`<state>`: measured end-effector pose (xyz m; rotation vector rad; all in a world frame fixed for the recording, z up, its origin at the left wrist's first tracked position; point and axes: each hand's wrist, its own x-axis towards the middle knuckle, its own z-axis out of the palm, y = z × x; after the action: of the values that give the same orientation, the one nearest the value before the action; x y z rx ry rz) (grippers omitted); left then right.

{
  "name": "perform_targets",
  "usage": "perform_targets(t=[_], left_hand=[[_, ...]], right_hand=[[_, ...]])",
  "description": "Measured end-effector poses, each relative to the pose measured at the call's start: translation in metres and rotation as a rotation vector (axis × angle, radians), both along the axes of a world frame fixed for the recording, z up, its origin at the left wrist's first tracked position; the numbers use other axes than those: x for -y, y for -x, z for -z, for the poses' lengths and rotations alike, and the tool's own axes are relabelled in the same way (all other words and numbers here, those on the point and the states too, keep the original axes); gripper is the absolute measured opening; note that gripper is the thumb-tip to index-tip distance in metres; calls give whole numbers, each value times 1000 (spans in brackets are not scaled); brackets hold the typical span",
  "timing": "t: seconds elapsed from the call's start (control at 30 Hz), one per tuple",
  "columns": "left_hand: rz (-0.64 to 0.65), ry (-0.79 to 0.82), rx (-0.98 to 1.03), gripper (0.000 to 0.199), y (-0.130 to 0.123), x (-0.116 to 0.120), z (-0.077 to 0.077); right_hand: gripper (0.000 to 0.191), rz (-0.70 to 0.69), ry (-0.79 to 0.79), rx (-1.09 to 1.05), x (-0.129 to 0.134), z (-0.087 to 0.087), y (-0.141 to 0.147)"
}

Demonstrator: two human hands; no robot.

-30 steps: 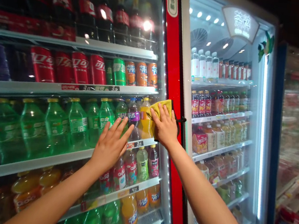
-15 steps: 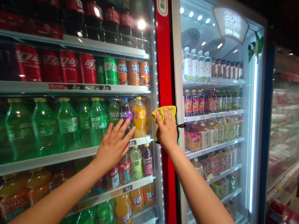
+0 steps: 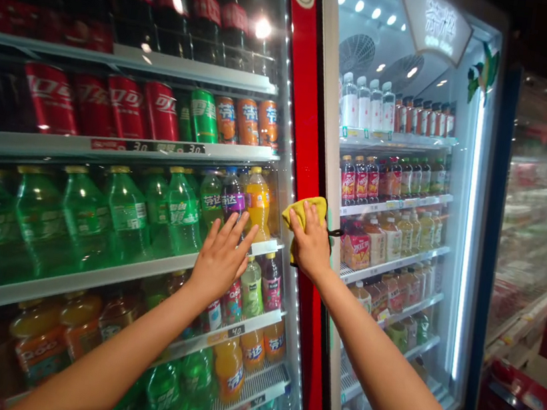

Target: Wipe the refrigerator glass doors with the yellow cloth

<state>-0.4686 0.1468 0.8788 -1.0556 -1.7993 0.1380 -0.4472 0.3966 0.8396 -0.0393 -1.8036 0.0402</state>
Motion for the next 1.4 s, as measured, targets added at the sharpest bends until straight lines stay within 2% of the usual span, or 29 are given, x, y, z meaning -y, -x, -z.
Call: perform_targets(t=[0.07, 0.1, 0.13, 0.27, 0.33, 0.4, 0.5, 0.57, 0.63, 0.7, 0.77, 0.83, 0.9, 0.97, 1.03, 1.1, 1.13, 1.2, 1.3, 1.33, 1.4], left_hand=[[-2, 9, 16, 77, -1, 3, 1], [-5, 10, 28, 81, -2, 3, -1], [-11, 8, 40, 84, -3, 3, -3], [-35, -17, 75, 87, -9, -1, -19], [-51, -27, 80, 86, -11, -4, -25], [-73, -26, 80, 85, -12, -3, -26], [-101, -14, 55, 85, -12, 5, -22], [-108, -13, 26, 86, -10, 13, -20], [-117, -25, -2, 84, -8, 21, -18], [-132, -43, -22, 80, -6, 28, -19], [-148, -55, -35, 77, -6, 31, -20], [-163, -59, -41, 75, -7, 34, -22], [-178, -60, -42, 75, -8, 37, -23], [-187, -63, -40, 75, -9, 43, -25], [-185, -71, -40, 77, -9, 52, -28], [-177, -85, -45, 79, -8, 62, -34], [-174, -97, -48, 80, -7, 66, -38], [-176, -131, -52, 81, -6, 74, -47], [-194, -188, -51, 76, -6, 79, -60], [-202, -202, -48, 74, -7, 80, -63], [-220, -223, -44, 72, -9, 83, -68]], right_hand=[[60, -11, 1, 5, 0, 2, -3], [59, -14, 9, 4, 0, -7, -4], [58, -10, 25, 5, -1, -23, -4], [64, 51, 106, 24, 6, -106, 1], [64, 64, 113, 15, 14, -126, 1], [62, 31, 25, 18, 19, -120, -2], [52, -77, -207, 55, 13, -86, -9], [46, -101, -252, 29, 3, -74, -10], [45, -98, -229, -25, -4, -84, -5], [47, -80, -157, -87, 1, -113, 3], [50, -60, -72, -137, 18, -144, 12], [52, -55, -35, -153, 41, -162, 17], [52, -77, -89, -128, 58, -157, 17], [49, -128, -214, -84, 62, -137, 13], [43, -188, -330, -48, 51, -115, 9], [39, -221, -328, -71, 35, -107, 7], [38, -219, -279, -106, 29, -110, 8], [37, -200, -155, -179, 28, -128, 13], [40, -188, -96, -200, 57, -154, 21], [42, -189, -123, -186, 70, -156, 23], [47, -206, -244, -149, 90, -145, 24]])
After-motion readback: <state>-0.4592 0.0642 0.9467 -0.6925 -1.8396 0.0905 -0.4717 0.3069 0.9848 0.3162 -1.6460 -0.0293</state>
